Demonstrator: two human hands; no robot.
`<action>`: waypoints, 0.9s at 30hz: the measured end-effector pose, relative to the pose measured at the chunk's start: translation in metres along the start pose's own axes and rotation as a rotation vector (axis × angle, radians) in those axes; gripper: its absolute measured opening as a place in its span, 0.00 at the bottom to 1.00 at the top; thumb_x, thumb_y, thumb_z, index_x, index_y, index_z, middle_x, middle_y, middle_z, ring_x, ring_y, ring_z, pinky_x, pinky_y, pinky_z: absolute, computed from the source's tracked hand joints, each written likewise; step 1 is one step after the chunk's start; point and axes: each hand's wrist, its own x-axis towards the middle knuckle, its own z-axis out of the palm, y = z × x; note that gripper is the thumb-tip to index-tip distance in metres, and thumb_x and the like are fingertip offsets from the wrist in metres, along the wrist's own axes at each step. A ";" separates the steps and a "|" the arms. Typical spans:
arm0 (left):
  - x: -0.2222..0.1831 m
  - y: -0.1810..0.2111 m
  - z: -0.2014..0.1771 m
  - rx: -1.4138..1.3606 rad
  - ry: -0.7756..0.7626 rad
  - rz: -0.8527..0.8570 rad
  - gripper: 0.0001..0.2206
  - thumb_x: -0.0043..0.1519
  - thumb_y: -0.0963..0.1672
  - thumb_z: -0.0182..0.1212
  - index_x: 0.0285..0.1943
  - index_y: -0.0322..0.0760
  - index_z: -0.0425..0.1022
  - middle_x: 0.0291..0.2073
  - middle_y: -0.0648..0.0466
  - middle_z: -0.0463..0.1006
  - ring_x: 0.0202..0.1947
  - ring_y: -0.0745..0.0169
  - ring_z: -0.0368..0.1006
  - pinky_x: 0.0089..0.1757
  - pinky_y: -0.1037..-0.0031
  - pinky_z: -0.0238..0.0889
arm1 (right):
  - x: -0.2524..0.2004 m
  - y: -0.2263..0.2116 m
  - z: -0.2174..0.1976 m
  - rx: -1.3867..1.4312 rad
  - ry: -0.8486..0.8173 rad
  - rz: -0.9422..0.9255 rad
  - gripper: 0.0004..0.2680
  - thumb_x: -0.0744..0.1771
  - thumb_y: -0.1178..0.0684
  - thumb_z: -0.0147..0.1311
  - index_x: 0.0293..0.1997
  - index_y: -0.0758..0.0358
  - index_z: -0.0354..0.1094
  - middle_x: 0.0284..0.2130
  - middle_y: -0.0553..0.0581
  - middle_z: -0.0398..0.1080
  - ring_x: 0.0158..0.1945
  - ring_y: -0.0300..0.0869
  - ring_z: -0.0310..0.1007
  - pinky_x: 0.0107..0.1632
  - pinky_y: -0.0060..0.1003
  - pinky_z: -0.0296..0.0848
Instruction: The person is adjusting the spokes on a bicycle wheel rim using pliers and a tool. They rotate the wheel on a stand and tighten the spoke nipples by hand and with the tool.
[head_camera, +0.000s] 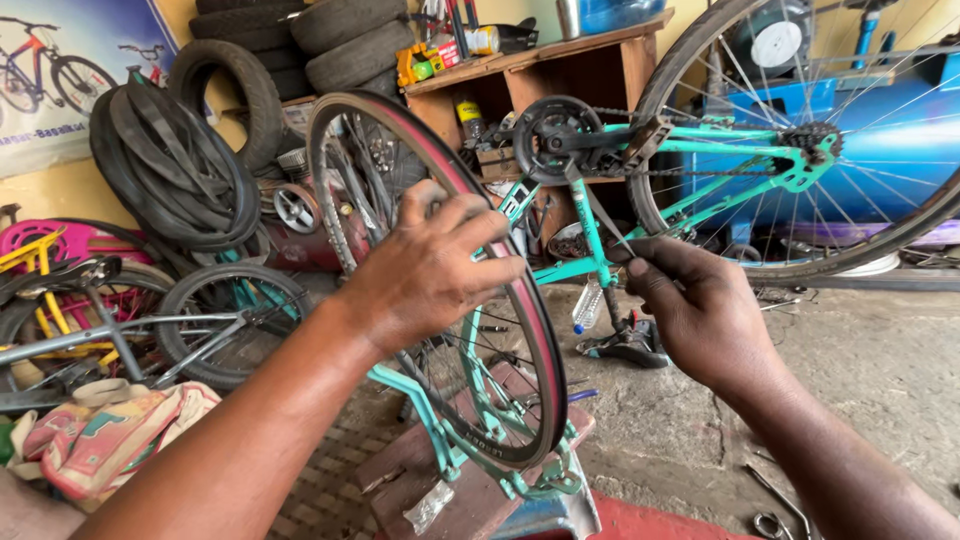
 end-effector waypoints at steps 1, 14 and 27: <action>-0.001 -0.001 0.001 0.023 0.022 0.034 0.12 0.55 0.45 0.70 0.48 0.54 0.83 0.55 0.50 0.76 0.60 0.46 0.68 0.63 0.36 0.43 | 0.000 0.001 0.002 -0.024 -0.002 -0.013 0.10 0.68 0.56 0.52 0.54 0.66 0.73 0.32 0.51 0.77 0.35 0.34 0.73 0.39 0.31 0.73; -0.001 -0.008 -0.004 0.021 0.021 0.126 0.13 0.57 0.47 0.72 0.51 0.46 0.82 0.53 0.52 0.76 0.60 0.50 0.70 0.61 0.50 0.52 | -0.015 -0.012 0.030 0.104 -0.054 0.155 0.12 0.68 0.52 0.54 0.55 0.62 0.76 0.32 0.53 0.78 0.34 0.35 0.72 0.38 0.31 0.72; -0.002 0.002 0.004 -0.134 0.055 -0.004 0.15 0.51 0.47 0.73 0.47 0.46 0.82 0.53 0.53 0.75 0.61 0.52 0.66 0.59 0.51 0.49 | -0.053 -0.009 0.090 0.297 -0.030 0.087 0.15 0.70 0.56 0.52 0.66 0.66 0.72 0.31 0.55 0.76 0.33 0.35 0.66 0.35 0.33 0.69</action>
